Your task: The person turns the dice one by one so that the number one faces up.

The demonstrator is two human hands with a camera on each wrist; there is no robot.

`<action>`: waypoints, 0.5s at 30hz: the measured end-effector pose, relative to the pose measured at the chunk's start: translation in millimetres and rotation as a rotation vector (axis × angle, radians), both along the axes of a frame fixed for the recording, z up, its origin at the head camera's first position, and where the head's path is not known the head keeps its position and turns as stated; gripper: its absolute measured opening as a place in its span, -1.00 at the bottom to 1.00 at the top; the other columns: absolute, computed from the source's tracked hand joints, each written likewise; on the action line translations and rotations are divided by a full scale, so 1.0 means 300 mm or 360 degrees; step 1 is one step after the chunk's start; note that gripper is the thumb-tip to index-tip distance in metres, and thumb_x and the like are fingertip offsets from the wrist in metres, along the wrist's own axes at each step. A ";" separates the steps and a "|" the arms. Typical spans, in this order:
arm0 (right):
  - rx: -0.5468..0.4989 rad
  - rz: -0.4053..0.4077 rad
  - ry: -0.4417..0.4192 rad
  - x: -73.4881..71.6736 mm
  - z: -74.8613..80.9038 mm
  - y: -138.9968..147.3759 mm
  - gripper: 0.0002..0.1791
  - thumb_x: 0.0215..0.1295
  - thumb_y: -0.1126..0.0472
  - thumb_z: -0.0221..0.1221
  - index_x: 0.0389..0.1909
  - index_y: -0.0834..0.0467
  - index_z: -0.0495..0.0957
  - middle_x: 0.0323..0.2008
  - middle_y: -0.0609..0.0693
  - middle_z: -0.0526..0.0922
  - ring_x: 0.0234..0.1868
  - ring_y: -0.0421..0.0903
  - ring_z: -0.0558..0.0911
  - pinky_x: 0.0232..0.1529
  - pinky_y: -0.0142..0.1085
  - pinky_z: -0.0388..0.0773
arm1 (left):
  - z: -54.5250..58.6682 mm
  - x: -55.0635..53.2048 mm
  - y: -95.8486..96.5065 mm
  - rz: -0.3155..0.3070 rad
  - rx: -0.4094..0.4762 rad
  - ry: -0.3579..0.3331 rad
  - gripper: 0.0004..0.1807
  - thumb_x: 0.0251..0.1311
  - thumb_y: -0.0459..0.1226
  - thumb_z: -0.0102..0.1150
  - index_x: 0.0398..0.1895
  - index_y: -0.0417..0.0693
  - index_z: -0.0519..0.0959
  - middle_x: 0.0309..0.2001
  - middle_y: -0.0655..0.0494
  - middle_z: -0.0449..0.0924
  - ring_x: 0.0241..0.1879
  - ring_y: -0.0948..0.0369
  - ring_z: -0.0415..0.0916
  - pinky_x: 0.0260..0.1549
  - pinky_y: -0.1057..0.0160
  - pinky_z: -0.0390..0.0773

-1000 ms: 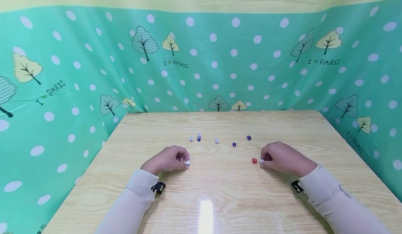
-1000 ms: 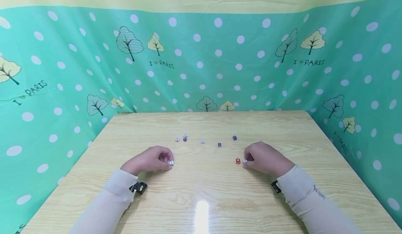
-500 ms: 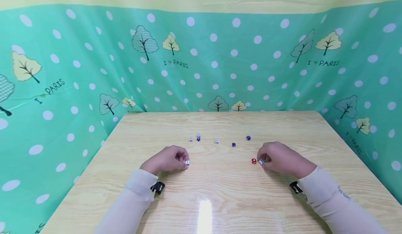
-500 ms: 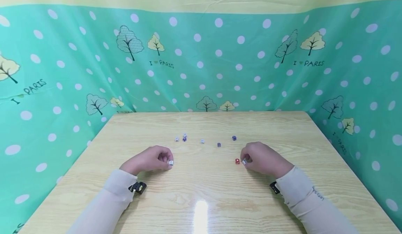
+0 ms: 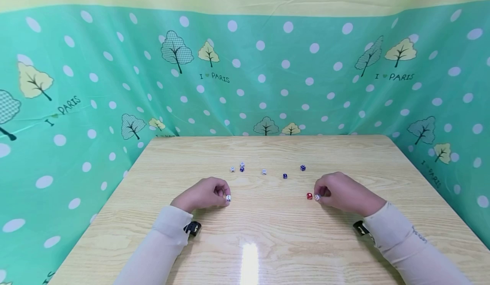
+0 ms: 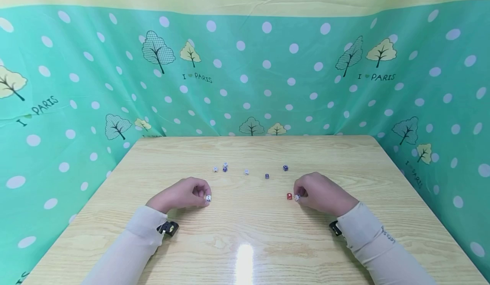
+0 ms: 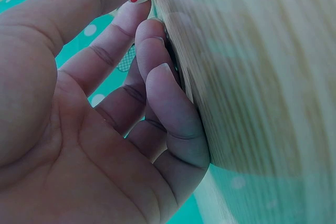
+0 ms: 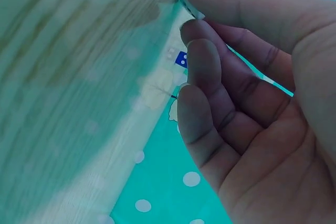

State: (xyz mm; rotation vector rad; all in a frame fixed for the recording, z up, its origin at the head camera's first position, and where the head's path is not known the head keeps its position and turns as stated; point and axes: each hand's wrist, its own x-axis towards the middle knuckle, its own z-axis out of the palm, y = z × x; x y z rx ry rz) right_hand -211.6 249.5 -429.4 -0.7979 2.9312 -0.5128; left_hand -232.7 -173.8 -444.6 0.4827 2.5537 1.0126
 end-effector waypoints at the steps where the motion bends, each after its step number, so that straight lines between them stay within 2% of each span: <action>1: -0.0015 0.0000 -0.0018 0.000 0.002 0.003 -0.80 0.19 0.29 0.45 -0.41 -0.10 0.70 -0.44 -0.30 0.62 -0.40 -0.32 0.52 -0.34 -0.39 0.55 | 0.001 0.001 0.001 0.0003 -0.0003 -0.0001 -0.82 0.15 -0.32 0.50 -0.28 -0.04 0.64 -0.40 0.08 0.54 -0.40 0.19 0.43 -0.35 0.19 0.46; 15: -0.0186 -0.0017 -0.0234 -0.030 -0.010 0.062 -0.83 0.19 0.24 0.47 -0.38 -0.10 0.70 -0.43 -0.24 0.65 -0.38 -0.21 0.57 -0.34 -0.36 0.57 | 0.005 0.002 0.001 0.0003 0.0003 -0.0006 -0.82 0.14 -0.32 0.50 -0.28 -0.04 0.64 -0.38 0.08 0.55 -0.38 0.18 0.44 -0.33 0.19 0.47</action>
